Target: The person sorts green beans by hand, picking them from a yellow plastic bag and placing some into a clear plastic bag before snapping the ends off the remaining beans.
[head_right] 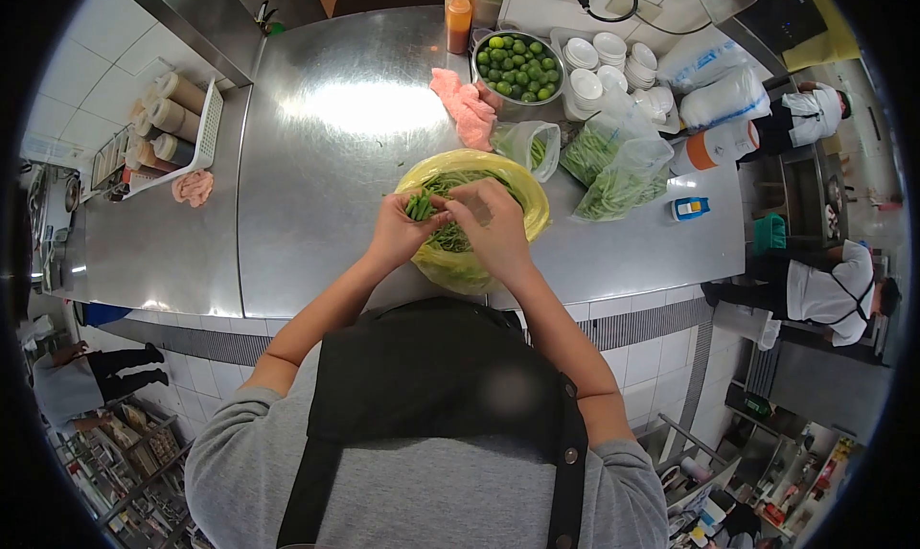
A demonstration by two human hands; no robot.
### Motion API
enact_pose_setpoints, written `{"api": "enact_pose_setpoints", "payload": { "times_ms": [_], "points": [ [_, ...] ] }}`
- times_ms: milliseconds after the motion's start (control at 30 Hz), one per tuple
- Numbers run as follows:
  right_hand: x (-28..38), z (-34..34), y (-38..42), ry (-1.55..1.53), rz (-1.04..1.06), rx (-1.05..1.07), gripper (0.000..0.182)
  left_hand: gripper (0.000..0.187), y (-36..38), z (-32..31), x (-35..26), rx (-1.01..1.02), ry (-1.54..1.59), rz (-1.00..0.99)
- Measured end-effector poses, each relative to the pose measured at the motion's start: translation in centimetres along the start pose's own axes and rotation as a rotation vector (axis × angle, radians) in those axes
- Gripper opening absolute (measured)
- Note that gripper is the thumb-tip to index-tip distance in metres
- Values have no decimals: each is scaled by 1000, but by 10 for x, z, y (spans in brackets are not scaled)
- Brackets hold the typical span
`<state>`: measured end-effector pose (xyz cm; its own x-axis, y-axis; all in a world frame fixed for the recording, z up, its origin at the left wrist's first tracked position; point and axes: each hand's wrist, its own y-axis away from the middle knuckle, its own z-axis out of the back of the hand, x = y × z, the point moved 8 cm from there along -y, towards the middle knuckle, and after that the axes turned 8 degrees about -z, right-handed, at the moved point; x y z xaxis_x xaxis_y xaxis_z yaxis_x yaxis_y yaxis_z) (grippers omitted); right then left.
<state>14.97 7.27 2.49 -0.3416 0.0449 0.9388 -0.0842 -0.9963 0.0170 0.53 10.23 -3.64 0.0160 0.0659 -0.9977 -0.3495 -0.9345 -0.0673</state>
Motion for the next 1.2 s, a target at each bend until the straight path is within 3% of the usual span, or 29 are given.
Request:
{"api": "enact_pose_setpoints", "payload": {
  "times_ms": [133,200,300,433,500,533,600,633,700,833,933,1000,1033,1100,1200],
  "points": [
    [-8,-4,-10,96,72,56,12,7,2,-8,-7,-13,31,3],
    [11,-4,-6,227,300,-32,10,10,-2,-5,-3,-36,10,-13],
    [29,-9,2,336,485,-195,7,9,-6,-1,0,-66,-60,7],
    [4,3,-10,368,446,-298,4,8,-4,5,2,-147,-35,35],
    [-44,4,-27,507,10,-33,16,8,-3,14,-10,-217,127,97],
    [-53,7,-26,508,5,-34,16,8,-1,19,-12,-286,292,154],
    [-92,-8,-21,-4,-294,271,30,10,-7,29,-5,-348,453,119],
    [-80,-9,-18,-2,-296,270,30,13,-10,35,-3,-410,597,134],
    [-57,-26,-4,-445,-367,319,36,17,-15,46,2,-483,748,139],
    [-49,-42,4,-383,-363,338,27,16,-16,53,-2,-524,678,82],
    [-37,-49,7,-312,-320,266,15,14,-15,51,-6,-524,610,55],
    [-19,-39,6,-140,-122,74,11,14,-12,53,-4,-590,609,51],
    [-15,-40,6,-139,-122,75,11,14,-12,54,-4,-591,610,50],
    [28,-38,14,42,306,31,11,17,-10,53,0,-573,613,96],
    [31,-45,18,38,323,186,8,18,-5,45,2,-514,630,133]
  ]
}}
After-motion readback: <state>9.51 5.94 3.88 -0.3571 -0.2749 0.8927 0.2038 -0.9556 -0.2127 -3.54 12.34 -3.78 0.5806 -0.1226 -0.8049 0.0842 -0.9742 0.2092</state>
